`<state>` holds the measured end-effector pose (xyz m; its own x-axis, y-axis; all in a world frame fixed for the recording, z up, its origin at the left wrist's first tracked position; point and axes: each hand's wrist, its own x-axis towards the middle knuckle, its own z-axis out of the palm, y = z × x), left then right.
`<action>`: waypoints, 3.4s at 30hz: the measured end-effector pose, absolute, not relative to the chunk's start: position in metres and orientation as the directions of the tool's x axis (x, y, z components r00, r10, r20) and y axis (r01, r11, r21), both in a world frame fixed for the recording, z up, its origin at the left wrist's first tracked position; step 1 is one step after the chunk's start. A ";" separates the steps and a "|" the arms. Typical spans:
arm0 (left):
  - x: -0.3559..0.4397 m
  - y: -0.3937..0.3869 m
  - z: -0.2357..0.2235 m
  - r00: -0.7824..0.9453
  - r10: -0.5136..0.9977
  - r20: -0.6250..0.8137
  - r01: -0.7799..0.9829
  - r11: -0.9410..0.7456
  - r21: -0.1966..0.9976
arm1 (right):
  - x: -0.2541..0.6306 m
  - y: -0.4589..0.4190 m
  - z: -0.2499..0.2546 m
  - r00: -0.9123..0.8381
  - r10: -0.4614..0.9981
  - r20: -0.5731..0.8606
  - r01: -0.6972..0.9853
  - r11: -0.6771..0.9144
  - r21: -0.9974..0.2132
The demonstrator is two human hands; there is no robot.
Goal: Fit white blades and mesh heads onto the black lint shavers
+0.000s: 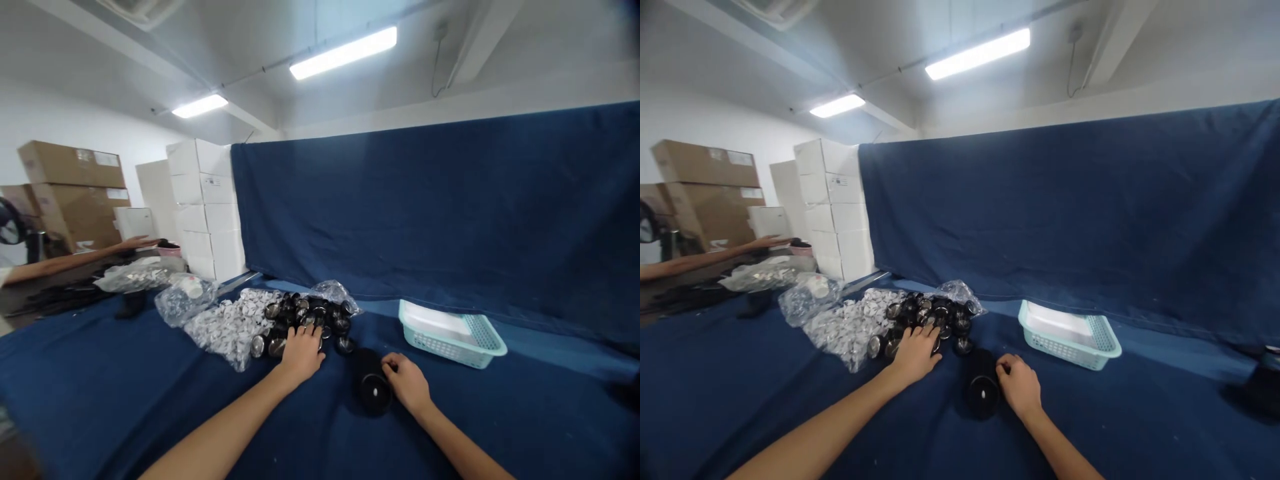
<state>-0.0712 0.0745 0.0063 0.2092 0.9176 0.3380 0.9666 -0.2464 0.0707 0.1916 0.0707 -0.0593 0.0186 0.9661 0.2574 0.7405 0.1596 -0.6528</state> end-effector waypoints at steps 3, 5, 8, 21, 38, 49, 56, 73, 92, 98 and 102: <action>-0.062 0.076 -0.001 0.130 0.938 0.321 0.977 -0.177 0.120 | 0.195 0.069 -0.058 -0.004 0.966 0.260 0.707 0.187 -0.682; -0.059 0.078 -0.003 0.077 0.946 0.315 0.975 -0.137 0.172 | 0.197 0.068 -0.056 -0.015 0.964 0.264 0.683 0.203 -0.702; -0.058 0.080 -0.002 0.011 0.949 0.316 0.952 -0.106 0.287 | 0.199 0.066 -0.053 -0.025 0.962 0.273 0.655 0.222 -0.722; -0.043 0.083 -0.013 -0.267 0.934 0.237 0.537 -0.060 0.842 | 0.196 0.067 -0.054 -0.020 0.944 0.328 0.583 0.278 -0.763; -0.046 0.086 -0.032 0.116 0.909 0.401 0.577 -0.390 0.717 | 0.187 0.057 -0.052 -0.200 0.866 0.458 0.473 0.495 -0.729; -0.044 0.075 -0.030 0.161 0.908 0.386 0.599 -0.401 0.693 | 0.188 0.051 -0.044 -0.126 0.901 0.416 0.542 0.414 -0.732; -0.043 0.073 -0.031 0.139 0.916 0.375 0.594 -0.381 0.709 | 0.185 0.050 -0.042 -0.241 0.885 0.398 0.469 0.465 -0.751; -0.085 0.090 -0.015 -0.036 0.814 0.579 0.741 -0.368 0.562 | 0.189 0.053 -0.050 -0.211 0.926 0.312 0.446 0.376 -0.812; -0.204 0.135 0.045 -0.222 0.895 0.386 0.968 0.250 -0.021 | 0.187 0.061 -0.056 -0.220 0.920 0.325 0.384 0.388 -0.838; -0.213 0.142 0.049 -0.197 0.947 0.254 0.944 0.253 -0.212 | 0.186 0.062 -0.053 -0.214 0.914 0.345 0.371 0.403 -0.837; -0.211 0.139 0.049 -0.219 0.948 0.231 0.926 0.277 -0.257 | 0.186 0.062 -0.050 -0.203 0.910 0.361 0.377 0.413 -0.829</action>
